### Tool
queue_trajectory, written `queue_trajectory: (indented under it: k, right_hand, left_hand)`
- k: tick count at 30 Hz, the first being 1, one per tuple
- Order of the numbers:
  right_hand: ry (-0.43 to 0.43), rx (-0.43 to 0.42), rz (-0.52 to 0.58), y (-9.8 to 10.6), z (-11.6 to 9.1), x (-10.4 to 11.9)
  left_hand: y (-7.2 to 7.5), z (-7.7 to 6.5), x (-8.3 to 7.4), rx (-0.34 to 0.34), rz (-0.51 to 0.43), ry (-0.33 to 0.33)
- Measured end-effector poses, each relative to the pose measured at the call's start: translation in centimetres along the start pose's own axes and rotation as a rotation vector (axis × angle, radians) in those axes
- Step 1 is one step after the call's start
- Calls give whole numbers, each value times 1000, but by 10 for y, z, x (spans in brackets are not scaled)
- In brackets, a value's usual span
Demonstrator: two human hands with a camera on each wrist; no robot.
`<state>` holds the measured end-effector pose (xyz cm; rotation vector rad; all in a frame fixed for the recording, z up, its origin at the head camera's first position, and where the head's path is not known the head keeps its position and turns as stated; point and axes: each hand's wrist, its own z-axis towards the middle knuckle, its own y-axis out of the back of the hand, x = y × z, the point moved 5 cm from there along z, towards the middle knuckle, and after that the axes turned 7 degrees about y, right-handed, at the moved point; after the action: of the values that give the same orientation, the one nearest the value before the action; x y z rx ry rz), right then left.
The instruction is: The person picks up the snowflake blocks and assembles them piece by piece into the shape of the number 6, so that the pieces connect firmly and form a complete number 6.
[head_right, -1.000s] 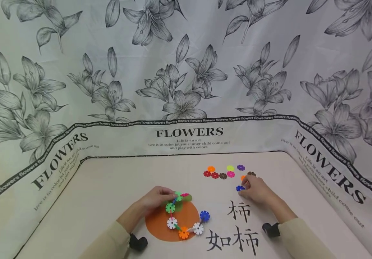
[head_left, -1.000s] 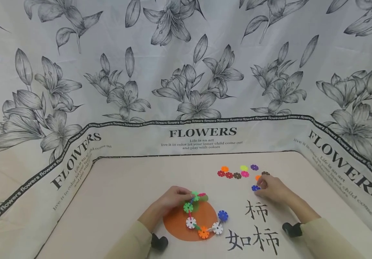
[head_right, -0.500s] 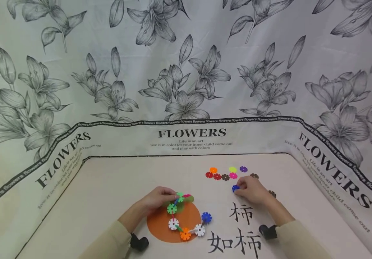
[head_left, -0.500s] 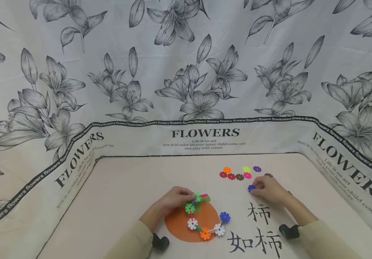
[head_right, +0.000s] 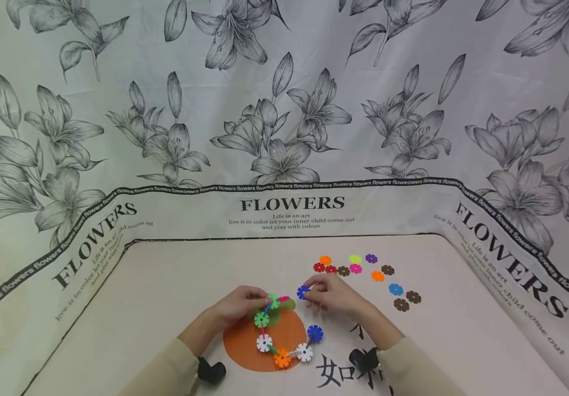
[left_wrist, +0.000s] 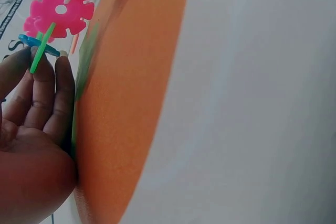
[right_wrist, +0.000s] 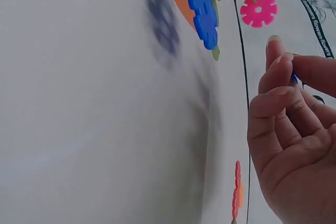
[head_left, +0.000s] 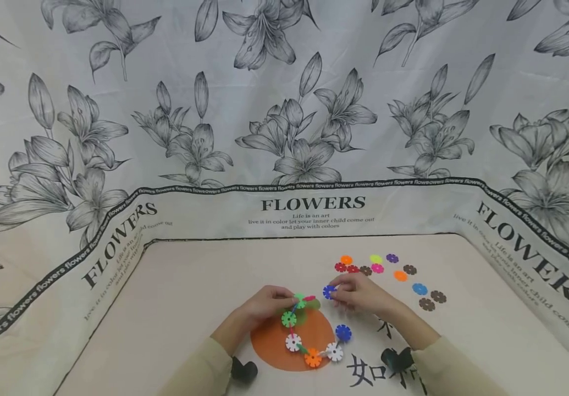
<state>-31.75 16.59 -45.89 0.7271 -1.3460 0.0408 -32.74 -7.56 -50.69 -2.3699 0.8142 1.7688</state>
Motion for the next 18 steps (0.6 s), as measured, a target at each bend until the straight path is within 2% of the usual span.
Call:
queue_trajectory:
  k: [5, 13, 18]
  right_hand:
    - [-26, 5, 75, -13, 4, -3]
    - [-7, 38, 161, -24, 10, -1]
    - [-4, 34, 255, -27, 12, -6]
  left_hand:
    - [-1, -1, 2, 12, 5, -5]
    - [0, 1, 2, 28, -25, -21]
    - [-2, 2, 2, 20, -49, -3]
